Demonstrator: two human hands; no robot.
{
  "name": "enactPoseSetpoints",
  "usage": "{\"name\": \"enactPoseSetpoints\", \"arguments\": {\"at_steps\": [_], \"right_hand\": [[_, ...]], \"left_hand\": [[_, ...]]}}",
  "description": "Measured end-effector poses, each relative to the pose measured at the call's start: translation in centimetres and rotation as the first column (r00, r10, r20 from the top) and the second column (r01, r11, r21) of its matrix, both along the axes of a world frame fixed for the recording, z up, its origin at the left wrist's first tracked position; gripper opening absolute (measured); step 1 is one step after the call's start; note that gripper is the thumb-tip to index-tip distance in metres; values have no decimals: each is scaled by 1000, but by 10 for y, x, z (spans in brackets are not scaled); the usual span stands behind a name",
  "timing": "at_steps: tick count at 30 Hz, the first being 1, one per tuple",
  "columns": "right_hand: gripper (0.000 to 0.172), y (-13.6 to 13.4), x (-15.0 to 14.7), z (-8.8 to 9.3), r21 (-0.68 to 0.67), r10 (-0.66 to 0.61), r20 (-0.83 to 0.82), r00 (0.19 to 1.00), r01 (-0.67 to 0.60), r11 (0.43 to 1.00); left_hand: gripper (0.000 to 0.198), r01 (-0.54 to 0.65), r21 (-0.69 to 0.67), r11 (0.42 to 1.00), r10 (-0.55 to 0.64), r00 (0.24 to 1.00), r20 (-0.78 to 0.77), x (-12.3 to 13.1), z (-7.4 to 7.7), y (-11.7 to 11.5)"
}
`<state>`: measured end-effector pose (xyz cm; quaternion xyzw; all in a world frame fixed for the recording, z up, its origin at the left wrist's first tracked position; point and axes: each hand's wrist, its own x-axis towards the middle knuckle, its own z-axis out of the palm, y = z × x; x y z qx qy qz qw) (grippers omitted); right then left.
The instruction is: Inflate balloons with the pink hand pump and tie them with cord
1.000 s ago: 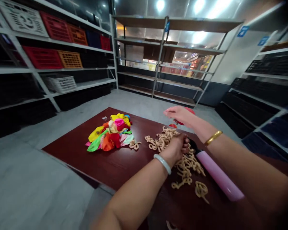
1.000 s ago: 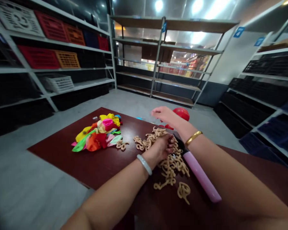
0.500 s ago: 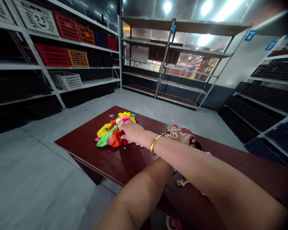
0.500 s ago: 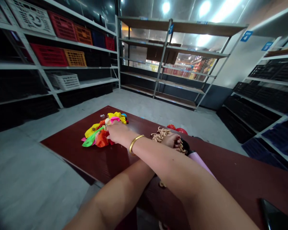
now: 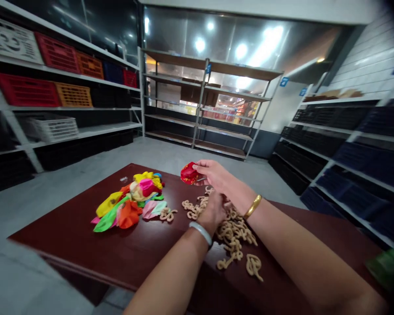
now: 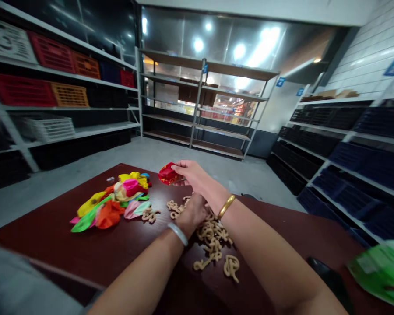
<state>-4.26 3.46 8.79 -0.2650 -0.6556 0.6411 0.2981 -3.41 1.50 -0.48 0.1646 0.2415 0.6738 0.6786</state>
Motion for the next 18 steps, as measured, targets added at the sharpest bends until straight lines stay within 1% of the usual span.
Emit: {"name": "enactPoseSetpoints", "arguments": {"at_steps": [1,3,5,7,9,11,13,15,18], "right_hand": [[14,2,16,1,3,-62,2,998,61,998],[18,6,47,-1,43,-148,6,989,148,988],[21,8,77,-8,125,-214,1,977,212,969],[23,10,105,-17,223,-292,-17,956,289,931],[24,11,129,-28,285,-389,-19,921,378,881],[24,10,149,-40,308,-441,4,898,418,854],[24,9,164,-52,302,-448,27,894,420,856],[25,9,175,-63,298,-438,37,898,408,863],[26,6,185,-74,313,-442,22,897,413,855]], "left_hand": [[13,-14,12,1000,14,1000,11,-3,2,2],[13,-64,-8,998,64,996,55,-8,5,4],[23,-38,39,999,36,998,43,-13,4,4],[39,-11,80,997,11,1000,3,-13,2,3],[51,7,123,992,2,997,-76,-10,0,0],[53,37,151,988,-4,977,-215,-3,-2,-3],[48,87,173,981,-10,916,-401,6,-3,-5],[44,160,189,969,-24,818,-574,15,-5,-8],[39,238,171,956,-36,674,-738,24,-7,-12]]}}
